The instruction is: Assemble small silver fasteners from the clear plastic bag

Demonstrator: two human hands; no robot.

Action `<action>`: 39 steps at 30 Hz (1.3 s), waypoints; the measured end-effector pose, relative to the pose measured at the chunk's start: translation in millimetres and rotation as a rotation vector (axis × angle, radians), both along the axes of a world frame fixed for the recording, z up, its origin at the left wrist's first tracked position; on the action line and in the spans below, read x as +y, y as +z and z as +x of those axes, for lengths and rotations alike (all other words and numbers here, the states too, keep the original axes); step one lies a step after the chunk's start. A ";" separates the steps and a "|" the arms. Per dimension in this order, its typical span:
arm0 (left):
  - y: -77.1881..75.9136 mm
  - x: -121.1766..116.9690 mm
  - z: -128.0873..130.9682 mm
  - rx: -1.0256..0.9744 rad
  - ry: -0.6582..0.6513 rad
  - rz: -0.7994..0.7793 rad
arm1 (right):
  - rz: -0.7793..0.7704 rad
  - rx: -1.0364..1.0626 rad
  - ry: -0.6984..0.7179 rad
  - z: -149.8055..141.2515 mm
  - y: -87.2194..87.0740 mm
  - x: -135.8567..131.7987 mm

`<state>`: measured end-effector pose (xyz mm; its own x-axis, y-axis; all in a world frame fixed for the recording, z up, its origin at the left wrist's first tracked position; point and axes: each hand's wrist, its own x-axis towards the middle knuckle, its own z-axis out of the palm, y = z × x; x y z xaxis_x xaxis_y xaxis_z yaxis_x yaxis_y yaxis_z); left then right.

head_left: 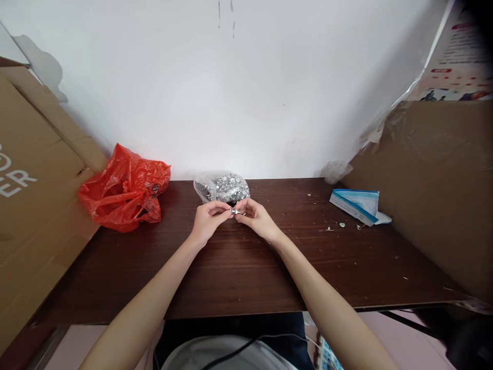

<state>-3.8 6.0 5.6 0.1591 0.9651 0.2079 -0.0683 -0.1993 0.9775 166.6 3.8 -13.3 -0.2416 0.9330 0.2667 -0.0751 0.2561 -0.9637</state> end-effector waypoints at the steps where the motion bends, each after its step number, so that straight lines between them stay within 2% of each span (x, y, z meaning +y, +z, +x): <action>1: -0.1 0.1 0.0 0.003 -0.001 0.005 | -0.002 0.030 0.001 0.0 0.3 -0.2; 13: -0.8 0.3 -0.9 0.024 0.015 0.026 | -0.169 0.105 0.094 -2.5 0.5 -2.4; 21: 0.9 0.4 -1.2 0.030 0.023 0.023 | -0.177 0.160 0.080 -1.7 4.0 -1.9; 26: 0.8 0.3 -1.3 0.040 0.041 0.041 | -0.200 0.092 0.069 -3.1 3.4 -2.3; 28: 0.3 0.1 -1.2 0.044 0.035 0.036 | -0.159 0.064 0.055 -3.2 1.9 -1.8; 32: -0.6 0.3 -0.7 -0.004 -0.006 0.019 | 0.032 0.036 0.019 -2.3 2.7 -2.0; 35: -0.1 0.9 -0.3 -0.009 0.010 0.031 | 0.063 0.016 0.006 -2.2 6.3 -3.9; 39: 1.0 0.6 0.3 -0.013 0.019 0.043 | 0.168 -0.143 -0.086 -3.6 10.6 -8.1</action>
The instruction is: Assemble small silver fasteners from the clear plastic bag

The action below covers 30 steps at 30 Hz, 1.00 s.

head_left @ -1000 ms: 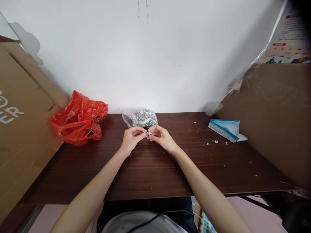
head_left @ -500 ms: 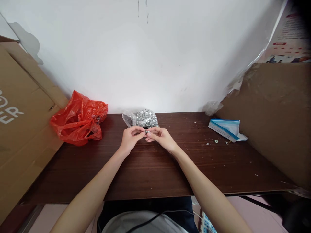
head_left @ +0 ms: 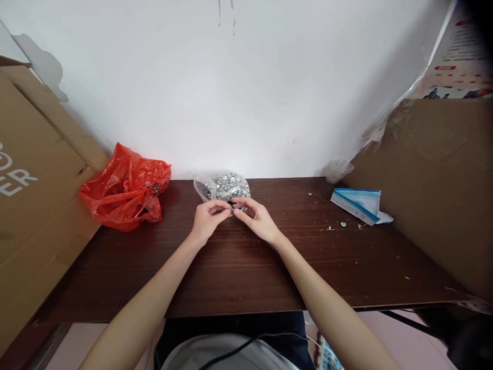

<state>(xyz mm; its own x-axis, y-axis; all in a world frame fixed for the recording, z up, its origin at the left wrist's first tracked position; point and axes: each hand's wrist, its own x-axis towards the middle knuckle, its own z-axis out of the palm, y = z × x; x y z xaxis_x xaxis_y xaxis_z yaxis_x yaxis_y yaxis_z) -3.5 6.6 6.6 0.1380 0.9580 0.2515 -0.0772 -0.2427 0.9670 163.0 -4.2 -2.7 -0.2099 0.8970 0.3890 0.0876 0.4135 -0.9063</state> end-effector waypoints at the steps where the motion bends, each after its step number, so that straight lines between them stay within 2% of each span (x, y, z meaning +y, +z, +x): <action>1: 0.1 -0.4 0.2 -0.003 0.005 0.007 | 0.052 -0.056 -0.036 -0.1 1.1 -1.3; 4: -0.2 -2.2 1.5 -0.016 0.036 0.036 | 0.178 -0.155 -0.103 2.0 5.5 -5.5; 7: -0.6 -3.4 3.0 -0.044 0.053 0.030 | 0.224 -0.140 -0.126 7.3 10.4 -8.9; 12: -0.5 -3.1 3.6 -0.055 0.061 0.021 | 0.218 -0.088 -0.175 12.1 11.2 -7.3; 16: 0.7 -2.9 3.4 -0.056 0.078 0.022 | 0.183 -0.136 -0.145 9.9 8.1 -4.8; 23: 0.4 -2.5 3.6 -0.071 0.078 0.009 | 0.174 -0.040 -0.190 11.3 8.0 -4.1; 30: 0.9 -3.0 3.5 -0.081 0.071 0.021 | 0.202 -0.129 -0.197 9.0 8.2 -4.4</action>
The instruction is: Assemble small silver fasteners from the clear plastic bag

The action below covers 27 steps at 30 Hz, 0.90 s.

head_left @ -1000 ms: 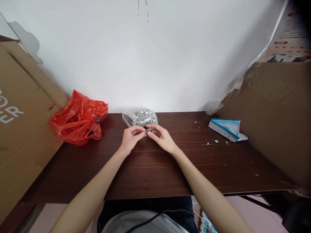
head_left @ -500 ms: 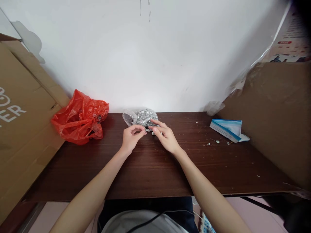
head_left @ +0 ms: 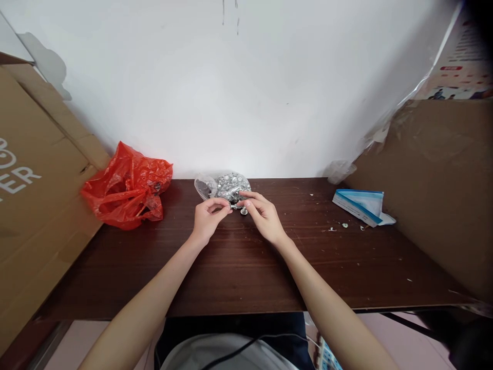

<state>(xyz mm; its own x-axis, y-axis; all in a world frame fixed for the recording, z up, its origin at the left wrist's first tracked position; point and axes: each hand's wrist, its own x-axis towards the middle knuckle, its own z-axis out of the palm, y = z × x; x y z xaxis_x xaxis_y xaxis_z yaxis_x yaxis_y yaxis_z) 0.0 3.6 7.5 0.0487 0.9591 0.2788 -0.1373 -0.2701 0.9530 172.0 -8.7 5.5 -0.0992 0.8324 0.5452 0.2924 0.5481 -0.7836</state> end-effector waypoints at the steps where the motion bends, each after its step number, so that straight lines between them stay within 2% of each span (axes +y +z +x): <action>1: 0.2 -0.2 -0.1 -0.001 -0.001 -0.001 | 0.000 -0.007 0.002 0.0 -0.3 -0.1; 7: -0.7 -0.6 -0.8 0.002 -0.046 -0.010 | -0.093 -0.107 -0.017 1.8 -10.0 4.3; 10: -1.3 -0.2 -0.8 -0.017 -0.063 -0.012 | -0.105 -0.059 -0.005 0.4 -11.8 5.5; 14: -0.6 -0.4 -0.6 -0.030 -0.047 -0.015 | -0.052 0.031 0.024 -2.0 -6.3 2.7; 19: 1.7 -1.2 0.0 -0.123 -0.051 -0.076 | 0.056 -0.033 0.045 -2.2 -2.7 -0.7; 21: 3.2 -1.4 0.3 -0.176 -0.072 -0.119 | 0.035 -0.096 0.006 -1.7 -4.0 -0.8; 24: 6.4 -1.9 0.8 -0.222 -0.087 -0.154 | 0.016 -0.163 -0.129 0.0 -4.8 -0.6; 27: 9.2 -2.3 1.1 -0.247 -0.070 -0.177 | 0.055 -0.123 -0.178 2.0 -1.6 -1.6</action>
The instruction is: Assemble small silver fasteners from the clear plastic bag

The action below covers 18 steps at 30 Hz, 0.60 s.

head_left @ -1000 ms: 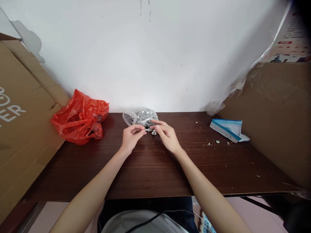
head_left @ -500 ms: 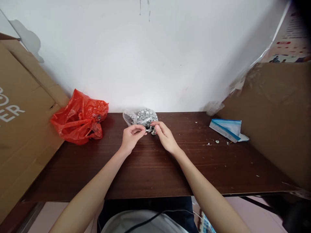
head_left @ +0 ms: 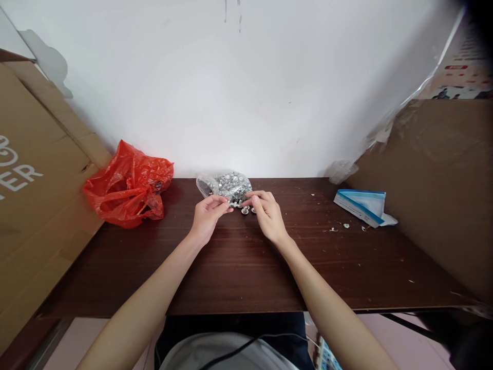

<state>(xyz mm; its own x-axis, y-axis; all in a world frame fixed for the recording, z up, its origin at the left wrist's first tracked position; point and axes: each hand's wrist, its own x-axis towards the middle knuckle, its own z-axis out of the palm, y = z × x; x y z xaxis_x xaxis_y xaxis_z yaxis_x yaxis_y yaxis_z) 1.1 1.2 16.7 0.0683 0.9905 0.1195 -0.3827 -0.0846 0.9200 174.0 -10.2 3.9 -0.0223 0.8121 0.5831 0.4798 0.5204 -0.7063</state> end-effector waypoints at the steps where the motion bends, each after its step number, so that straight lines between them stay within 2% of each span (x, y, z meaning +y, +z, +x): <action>1: 0.5 -0.1 0.0 -0.007 0.003 -0.006 | 0.013 0.014 0.011 0.3 1.5 -0.7; 7: -0.5 -0.3 0.1 -0.001 0.005 0.016 | 0.057 -0.057 0.171 -3.3 1.9 -3.8; 13: -2.0 0.7 -0.1 0.004 -0.004 0.005 | 0.001 -0.045 0.028 -1.4 -3.6 0.7; 15: -2.8 1.4 -1.0 0.010 0.010 0.007 | 0.030 -0.024 0.040 0.1 -0.9 -0.1; 18: -4.5 1.9 -2.1 0.031 0.017 0.022 | 0.089 -0.039 0.147 -0.4 3.7 -4.0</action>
